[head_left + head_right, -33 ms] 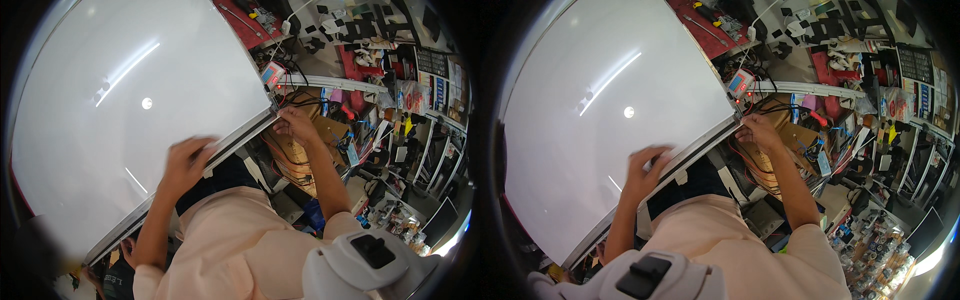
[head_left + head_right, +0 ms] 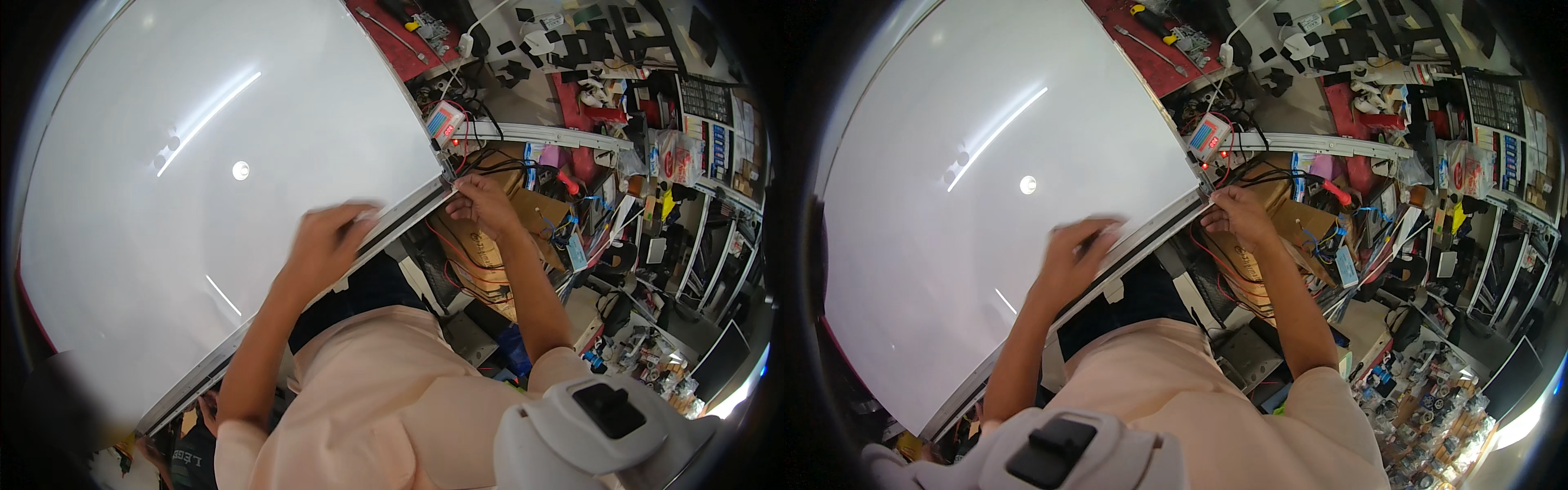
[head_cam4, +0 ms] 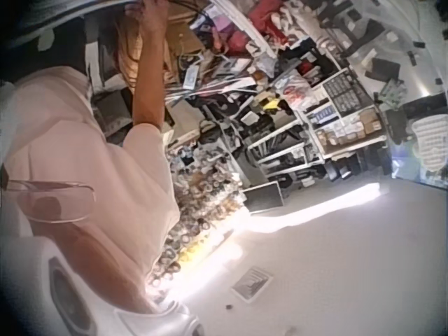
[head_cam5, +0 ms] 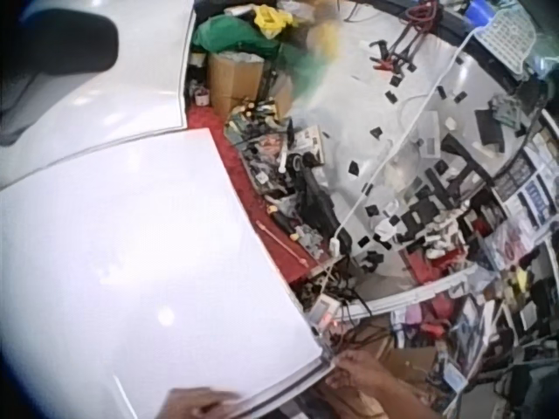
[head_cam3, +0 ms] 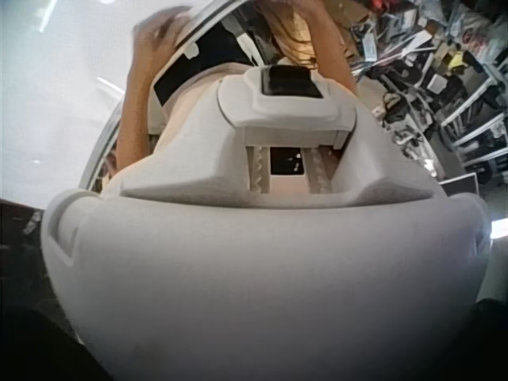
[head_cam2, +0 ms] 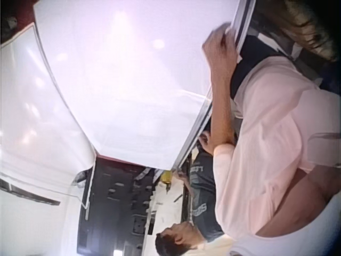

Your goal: The person removes parts from the edge of a monitor frame, handles thin strips on a bench while using a handheld tool to touch specific points, and then replaces components in the frame while another person holds the monitor.

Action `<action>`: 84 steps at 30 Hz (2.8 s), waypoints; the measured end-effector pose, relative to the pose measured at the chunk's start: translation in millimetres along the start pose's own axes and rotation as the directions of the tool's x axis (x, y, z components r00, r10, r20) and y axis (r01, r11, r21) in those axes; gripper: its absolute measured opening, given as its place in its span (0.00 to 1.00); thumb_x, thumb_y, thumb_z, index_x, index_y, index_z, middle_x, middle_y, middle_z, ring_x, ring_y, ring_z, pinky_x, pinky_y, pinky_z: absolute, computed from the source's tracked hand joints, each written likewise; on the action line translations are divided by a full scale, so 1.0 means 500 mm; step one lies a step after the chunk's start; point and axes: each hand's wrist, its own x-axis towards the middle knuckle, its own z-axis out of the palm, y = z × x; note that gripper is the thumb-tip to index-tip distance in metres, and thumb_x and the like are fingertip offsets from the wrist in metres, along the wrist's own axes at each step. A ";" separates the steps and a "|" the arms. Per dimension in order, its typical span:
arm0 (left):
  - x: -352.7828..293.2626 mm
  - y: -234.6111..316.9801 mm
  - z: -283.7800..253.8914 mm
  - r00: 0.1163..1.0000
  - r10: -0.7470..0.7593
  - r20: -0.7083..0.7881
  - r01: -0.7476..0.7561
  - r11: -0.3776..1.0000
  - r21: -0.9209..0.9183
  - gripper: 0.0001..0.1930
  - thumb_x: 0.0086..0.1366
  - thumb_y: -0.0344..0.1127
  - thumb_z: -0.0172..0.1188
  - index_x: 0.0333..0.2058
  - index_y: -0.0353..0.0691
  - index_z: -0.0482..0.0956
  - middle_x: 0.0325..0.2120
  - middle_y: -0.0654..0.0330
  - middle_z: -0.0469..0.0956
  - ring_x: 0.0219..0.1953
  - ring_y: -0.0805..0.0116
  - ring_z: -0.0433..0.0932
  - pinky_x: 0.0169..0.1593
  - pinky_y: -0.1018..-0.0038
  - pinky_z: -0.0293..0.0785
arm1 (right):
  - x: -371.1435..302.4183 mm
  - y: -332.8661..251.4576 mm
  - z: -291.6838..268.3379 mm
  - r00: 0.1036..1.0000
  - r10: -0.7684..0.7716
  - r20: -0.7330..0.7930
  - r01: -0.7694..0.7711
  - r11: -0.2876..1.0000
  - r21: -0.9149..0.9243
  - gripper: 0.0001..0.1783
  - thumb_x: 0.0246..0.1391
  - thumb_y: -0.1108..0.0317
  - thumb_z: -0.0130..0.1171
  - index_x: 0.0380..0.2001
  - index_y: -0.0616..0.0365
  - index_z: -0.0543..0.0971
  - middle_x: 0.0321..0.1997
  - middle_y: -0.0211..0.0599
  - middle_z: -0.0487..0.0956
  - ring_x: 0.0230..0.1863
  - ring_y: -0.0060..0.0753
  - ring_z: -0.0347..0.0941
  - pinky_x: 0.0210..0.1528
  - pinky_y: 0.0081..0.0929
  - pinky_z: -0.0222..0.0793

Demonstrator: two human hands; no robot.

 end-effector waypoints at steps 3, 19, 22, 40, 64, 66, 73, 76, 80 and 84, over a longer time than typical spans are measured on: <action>0.159 0.014 0.092 0.979 0.135 0.156 -0.152 0.983 0.100 0.10 0.62 0.32 0.59 0.43 0.41 0.82 0.23 0.49 0.80 0.21 0.57 0.76 0.31 0.64 0.72 | -0.003 -0.002 0.011 1.000 -0.018 -0.018 0.018 1.000 0.000 0.08 0.64 0.65 0.54 0.37 0.60 0.73 0.30 0.33 0.76 0.28 0.28 0.79 0.28 0.21 0.76; 0.111 -0.018 0.194 0.964 0.196 0.177 -0.251 0.888 0.386 0.06 0.59 0.34 0.60 0.31 0.39 0.82 0.26 0.54 0.78 0.27 0.51 0.79 0.33 0.59 0.75 | -0.002 0.025 0.001 0.972 -0.215 -0.092 0.172 0.923 -0.345 0.12 0.62 0.64 0.57 0.38 0.64 0.78 0.26 0.29 0.75 0.22 0.18 0.72 0.23 0.18 0.70; 0.108 -0.038 0.208 0.957 0.260 0.128 -0.290 0.876 0.385 0.05 0.58 0.33 0.61 0.30 0.39 0.81 0.26 0.54 0.76 0.27 0.53 0.79 0.31 0.61 0.75 | -0.005 0.022 0.007 0.962 -0.249 -0.111 0.187 0.899 -0.396 0.12 0.60 0.64 0.59 0.37 0.65 0.79 0.25 0.29 0.76 0.22 0.17 0.72 0.23 0.18 0.68; 0.097 -0.071 0.239 0.900 0.434 0.045 -0.397 0.774 0.494 0.06 0.52 0.31 0.64 0.29 0.38 0.77 0.25 0.60 0.72 0.30 0.63 0.78 0.31 0.66 0.76 | -0.012 -0.020 0.016 0.920 -0.387 0.059 0.274 0.527 -0.804 0.14 0.54 0.64 0.64 0.39 0.62 0.82 0.29 0.43 0.82 0.27 0.31 0.77 0.32 0.28 0.71; 0.085 -0.060 0.233 0.945 0.316 0.082 -0.313 0.804 0.505 0.13 0.51 0.28 0.60 0.37 0.36 0.81 0.32 0.59 0.72 0.34 0.63 0.77 0.34 0.69 0.77 | -0.019 0.021 0.016 0.741 -0.638 0.209 0.487 0.296 -0.822 0.08 0.56 0.76 0.59 0.39 0.61 0.82 0.36 0.43 0.75 0.26 0.38 0.75 0.29 0.31 0.71; 0.085 -0.057 0.232 0.950 0.299 0.090 -0.302 0.803 0.514 0.12 0.51 0.28 0.59 0.37 0.37 0.81 0.33 0.59 0.72 0.35 0.63 0.77 0.34 0.68 0.77 | -0.016 0.021 0.011 0.737 -0.635 0.230 0.486 0.263 -0.833 0.08 0.56 0.74 0.59 0.39 0.61 0.82 0.36 0.43 0.75 0.26 0.37 0.75 0.29 0.30 0.71; 0.093 -0.045 0.225 0.973 0.192 0.129 -0.231 0.822 0.520 0.10 0.53 0.28 0.59 0.35 0.39 0.81 0.31 0.58 0.73 0.34 0.62 0.78 0.33 0.67 0.77 | -0.008 0.020 0.013 0.822 -0.563 0.087 0.407 0.473 -0.782 0.07 0.54 0.71 0.63 0.37 0.61 0.83 0.32 0.41 0.79 0.29 0.31 0.77 0.32 0.26 0.73; 0.088 -0.048 0.224 0.962 0.245 0.122 -0.272 0.804 0.530 0.07 0.56 0.28 0.59 0.33 0.40 0.82 0.31 0.57 0.73 0.33 0.62 0.78 0.32 0.66 0.77 | 0.002 0.019 0.009 0.857 -0.515 0.018 0.349 0.555 -0.755 0.07 0.52 0.70 0.64 0.35 0.61 0.84 0.30 0.39 0.80 0.28 0.27 0.77 0.32 0.24 0.72; 0.029 -0.039 0.196 0.960 0.282 0.001 -0.269 0.916 0.298 0.06 0.60 0.32 0.60 0.35 0.38 0.82 0.29 0.55 0.76 0.32 0.60 0.78 0.33 0.67 0.76 | 0.009 0.023 0.012 0.877 -0.479 -0.040 0.307 0.621 -0.721 0.07 0.50 0.70 0.66 0.34 0.60 0.84 0.28 0.36 0.80 0.27 0.23 0.75 0.31 0.22 0.71; -0.112 -0.040 0.117 0.959 -0.212 0.186 0.223 0.974 -0.041 0.13 0.62 0.36 0.63 0.41 0.34 0.82 0.31 0.53 0.80 0.33 0.61 0.80 0.39 0.70 0.76 | -0.005 0.019 0.018 0.796 -0.599 0.088 0.406 0.421 -0.811 0.07 0.49 0.73 0.65 0.34 0.60 0.84 0.28 0.37 0.78 0.25 0.28 0.74 0.29 0.26 0.69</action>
